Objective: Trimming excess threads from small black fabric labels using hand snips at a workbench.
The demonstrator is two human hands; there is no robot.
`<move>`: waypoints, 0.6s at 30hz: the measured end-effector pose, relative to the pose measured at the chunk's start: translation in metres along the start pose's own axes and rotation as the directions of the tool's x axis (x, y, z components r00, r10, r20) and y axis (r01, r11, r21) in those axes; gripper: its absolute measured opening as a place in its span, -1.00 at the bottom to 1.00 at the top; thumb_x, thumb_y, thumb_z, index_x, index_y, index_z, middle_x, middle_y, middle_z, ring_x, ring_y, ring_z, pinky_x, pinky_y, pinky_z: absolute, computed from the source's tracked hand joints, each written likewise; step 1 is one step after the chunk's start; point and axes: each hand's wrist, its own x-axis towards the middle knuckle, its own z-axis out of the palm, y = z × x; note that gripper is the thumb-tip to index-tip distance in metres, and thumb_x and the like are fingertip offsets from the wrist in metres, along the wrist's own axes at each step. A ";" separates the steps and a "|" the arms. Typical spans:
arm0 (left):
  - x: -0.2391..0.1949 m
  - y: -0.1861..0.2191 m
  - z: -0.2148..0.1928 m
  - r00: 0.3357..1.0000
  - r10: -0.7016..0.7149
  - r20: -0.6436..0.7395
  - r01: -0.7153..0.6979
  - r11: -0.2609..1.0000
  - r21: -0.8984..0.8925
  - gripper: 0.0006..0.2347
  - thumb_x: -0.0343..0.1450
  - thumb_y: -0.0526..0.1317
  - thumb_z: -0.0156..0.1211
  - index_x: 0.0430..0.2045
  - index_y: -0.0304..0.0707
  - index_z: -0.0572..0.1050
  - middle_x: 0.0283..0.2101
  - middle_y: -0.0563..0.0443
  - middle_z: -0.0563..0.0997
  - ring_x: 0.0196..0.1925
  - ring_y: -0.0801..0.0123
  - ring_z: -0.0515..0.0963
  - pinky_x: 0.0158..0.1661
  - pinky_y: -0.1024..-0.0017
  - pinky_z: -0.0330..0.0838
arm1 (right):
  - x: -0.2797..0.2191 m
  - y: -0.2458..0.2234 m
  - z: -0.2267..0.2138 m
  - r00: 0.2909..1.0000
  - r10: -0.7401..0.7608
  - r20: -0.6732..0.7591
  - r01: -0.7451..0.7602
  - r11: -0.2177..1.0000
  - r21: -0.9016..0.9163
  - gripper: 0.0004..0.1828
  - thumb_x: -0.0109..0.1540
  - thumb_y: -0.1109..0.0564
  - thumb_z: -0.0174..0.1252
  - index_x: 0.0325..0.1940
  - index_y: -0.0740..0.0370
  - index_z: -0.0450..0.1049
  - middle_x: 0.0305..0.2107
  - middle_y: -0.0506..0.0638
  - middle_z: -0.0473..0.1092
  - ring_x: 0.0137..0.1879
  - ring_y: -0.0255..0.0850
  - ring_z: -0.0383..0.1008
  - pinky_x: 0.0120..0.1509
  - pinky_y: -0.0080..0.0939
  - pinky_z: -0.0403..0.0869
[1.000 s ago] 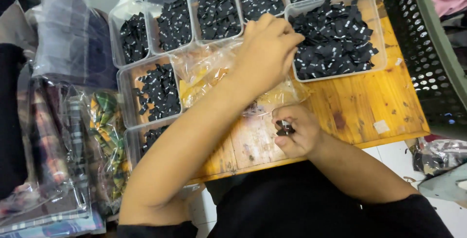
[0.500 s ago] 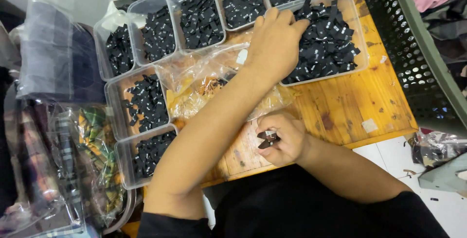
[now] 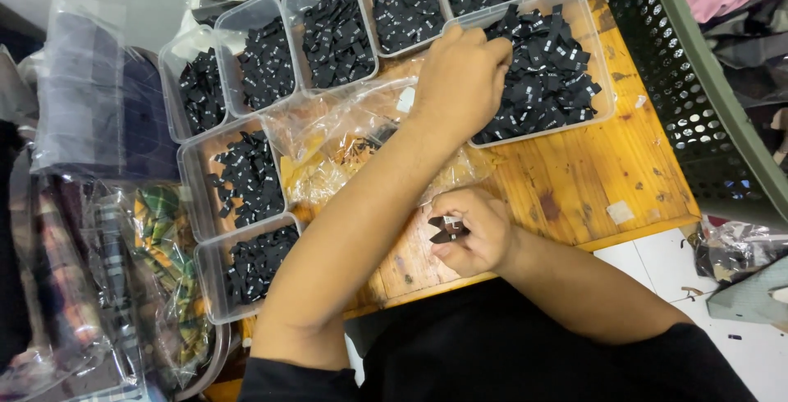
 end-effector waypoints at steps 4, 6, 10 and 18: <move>-0.011 0.009 -0.030 0.997 -0.007 -0.076 -0.009 0.978 -0.206 -0.94 0.39 -0.30 0.11 -0.44 -0.16 0.54 -0.48 0.01 0.57 -0.32 0.10 0.42 -0.18 0.20 0.38 | -0.007 0.002 -0.002 0.999 0.033 -0.022 -0.035 0.997 -0.075 -0.57 0.28 -0.13 0.09 -0.13 0.36 0.43 -0.51 -0.01 0.40 -0.47 -0.22 0.41 -0.34 -0.29 0.45; -0.020 0.014 -0.044 0.990 -0.061 -0.130 0.006 0.921 -0.389 -0.93 0.41 -0.29 0.14 -0.35 -0.17 0.58 -0.33 0.08 0.64 -0.20 0.20 0.51 -0.14 0.27 0.43 | -0.009 0.005 -0.001 0.999 -0.005 -0.035 0.005 1.000 -0.022 -0.62 0.26 -0.06 0.12 -0.15 0.36 0.42 -0.45 0.04 0.41 -0.47 -0.24 0.42 -0.38 -0.32 0.45; -0.044 0.024 -0.066 0.959 -0.118 -0.260 -0.009 0.897 -0.441 -0.90 0.39 -0.25 0.19 -0.36 -0.24 0.62 -0.27 0.05 0.66 -0.17 0.30 0.63 -0.08 0.36 0.49 | -0.004 0.001 -0.002 0.998 0.057 0.000 -0.057 0.998 0.017 -0.60 0.29 -0.11 0.10 -0.12 0.33 0.40 -0.48 -0.02 0.38 -0.56 -0.31 0.30 -0.43 -0.34 0.34; -0.127 0.036 -0.096 0.792 -0.546 -0.272 0.120 0.576 -0.808 -0.92 0.35 -0.36 0.37 -0.35 -0.25 0.61 -0.46 0.07 0.61 -0.42 0.60 0.55 -0.33 0.63 0.53 | -0.007 0.014 0.007 0.994 0.085 -0.067 -0.049 0.907 0.419 -0.63 0.23 0.09 0.23 -0.14 0.53 0.40 -0.72 -0.05 0.25 -0.69 -0.36 0.12 -0.64 -0.39 0.17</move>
